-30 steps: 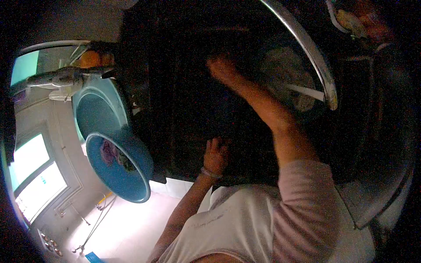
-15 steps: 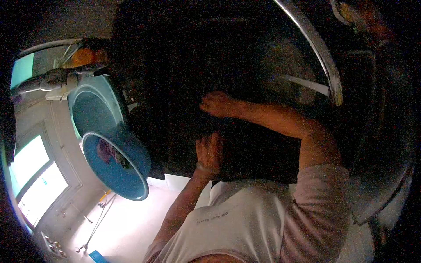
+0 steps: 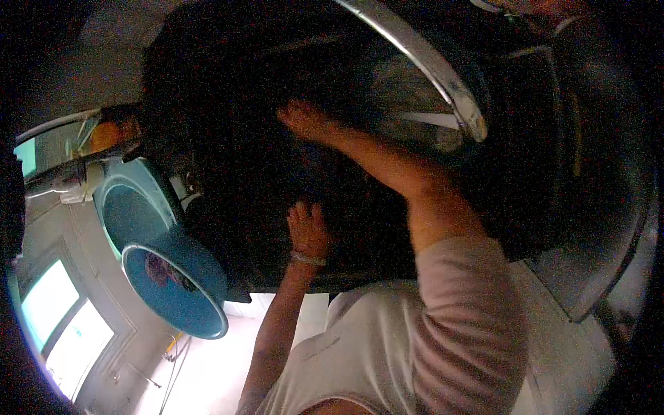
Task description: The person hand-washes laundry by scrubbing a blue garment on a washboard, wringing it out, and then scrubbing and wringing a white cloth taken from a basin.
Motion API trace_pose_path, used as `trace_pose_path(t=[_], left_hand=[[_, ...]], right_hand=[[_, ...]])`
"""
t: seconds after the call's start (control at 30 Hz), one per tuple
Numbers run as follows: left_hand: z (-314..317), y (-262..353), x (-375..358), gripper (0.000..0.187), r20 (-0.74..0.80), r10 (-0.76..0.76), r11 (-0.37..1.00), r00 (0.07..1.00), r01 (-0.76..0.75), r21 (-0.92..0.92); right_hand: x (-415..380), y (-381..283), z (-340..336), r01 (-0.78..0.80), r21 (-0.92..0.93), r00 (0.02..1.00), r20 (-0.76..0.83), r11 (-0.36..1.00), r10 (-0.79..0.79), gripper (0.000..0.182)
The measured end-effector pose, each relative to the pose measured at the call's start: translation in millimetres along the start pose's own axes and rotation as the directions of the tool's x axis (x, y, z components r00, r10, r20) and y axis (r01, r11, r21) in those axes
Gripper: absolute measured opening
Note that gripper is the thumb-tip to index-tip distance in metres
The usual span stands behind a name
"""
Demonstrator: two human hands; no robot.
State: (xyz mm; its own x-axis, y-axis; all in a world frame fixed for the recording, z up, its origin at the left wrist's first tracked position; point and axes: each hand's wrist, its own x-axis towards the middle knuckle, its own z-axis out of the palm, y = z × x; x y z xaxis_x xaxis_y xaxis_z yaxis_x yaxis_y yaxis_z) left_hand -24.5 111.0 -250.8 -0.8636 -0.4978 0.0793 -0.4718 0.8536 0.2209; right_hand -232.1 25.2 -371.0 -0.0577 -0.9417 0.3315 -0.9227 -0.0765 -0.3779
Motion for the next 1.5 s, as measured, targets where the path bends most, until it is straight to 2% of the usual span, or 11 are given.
trace_pose_path(t=[0.07, 0.23, 0.4, 0.5, 0.57, 0.63, 0.87, 1.03, 1.23, 1.3, 1.5], left_hand=[[-2.2, -5.0, 8.9, 0.015, 0.016, 0.016, 0.999, 1.000, -0.015, -0.039], [-36.3, -15.5, -38.1, 0.021, 0.276, -0.130, 0.948, 0.952, 0.201, -0.248], [-28.6, -5.7, -57.2, 0.025, 0.419, -0.197, 0.962, 0.886, 0.258, -0.092], [-28.1, 2.3, -61.5, 0.030, 0.436, -0.235, 0.931, 0.869, 0.330, -0.155], [-26.4, -4.6, -56.7, 0.032, 0.469, -0.271, 0.898, 0.841, 0.397, -0.193], [-9.8, -9.2, -71.0, 0.033, 0.449, -0.298, 0.880, 0.842, 0.425, -0.212], [1.1, -11.5, -82.2, 0.026, 0.217, -0.192, 0.909, 0.957, 0.257, -0.329], [1.0, -8.7, -79.9, 0.022, 0.328, -0.339, 0.792, 0.882, 0.455, -0.406], [0.8, -11.7, -74.4, 0.018, 0.199, -0.245, 0.847, 0.949, 0.310, -0.433], [-2.7, -6.0, -80.0, 0.019, 0.227, -0.264, 0.830, 0.937, 0.341, -0.442], [13.0, -9.2, -85.8, 0.021, 0.271, -0.272, 0.820, 0.923, 0.370, -0.437]], right_hand=[[48.1, 16.7, -38.0, -0.491, 0.166, 0.858, 0.261, 0.855, 0.442, 0.009], [-9.7, -49.3, -37.6, -0.458, 0.458, 0.883, 0.336, 0.762, 0.329, 0.014], [-62.9, -106.5, -56.3, 0.370, 0.359, 0.890, 0.129, 0.857, -0.438, 0.014], [16.8, -6.3, -32.5, -0.563, 0.276, 0.826, 0.137, 0.779, 0.548, 0.013], [19.8, 22.0, 4.1, -0.421, 0.008, 0.883, -0.227, 0.907, 0.412, 0.013], [10.6, -12.6, -15.8, -0.512, 0.161, 0.826, 0.360, 0.844, 0.433, 0.011], [-30.2, -66.5, -28.7, 0.075, 0.094, 0.935, 0.340, 0.993, -0.103, 0.012], [-0.7, -40.6, -14.6, -0.420, 0.005, 0.904, 0.090, 0.907, 0.418, 0.009], [-41.0, -87.4, -70.1, 0.253, 0.128, 0.797, 0.534, 0.959, -0.281, 0.006], [-19.6, -6.4, -23.7, -0.548, 0.182, 0.825, 0.282, 0.817, 0.490, 0.025], [-54.2, -81.7, -7.3, -0.323, 0.374, 0.914, 0.362, 0.869, 0.184, 0.019]])
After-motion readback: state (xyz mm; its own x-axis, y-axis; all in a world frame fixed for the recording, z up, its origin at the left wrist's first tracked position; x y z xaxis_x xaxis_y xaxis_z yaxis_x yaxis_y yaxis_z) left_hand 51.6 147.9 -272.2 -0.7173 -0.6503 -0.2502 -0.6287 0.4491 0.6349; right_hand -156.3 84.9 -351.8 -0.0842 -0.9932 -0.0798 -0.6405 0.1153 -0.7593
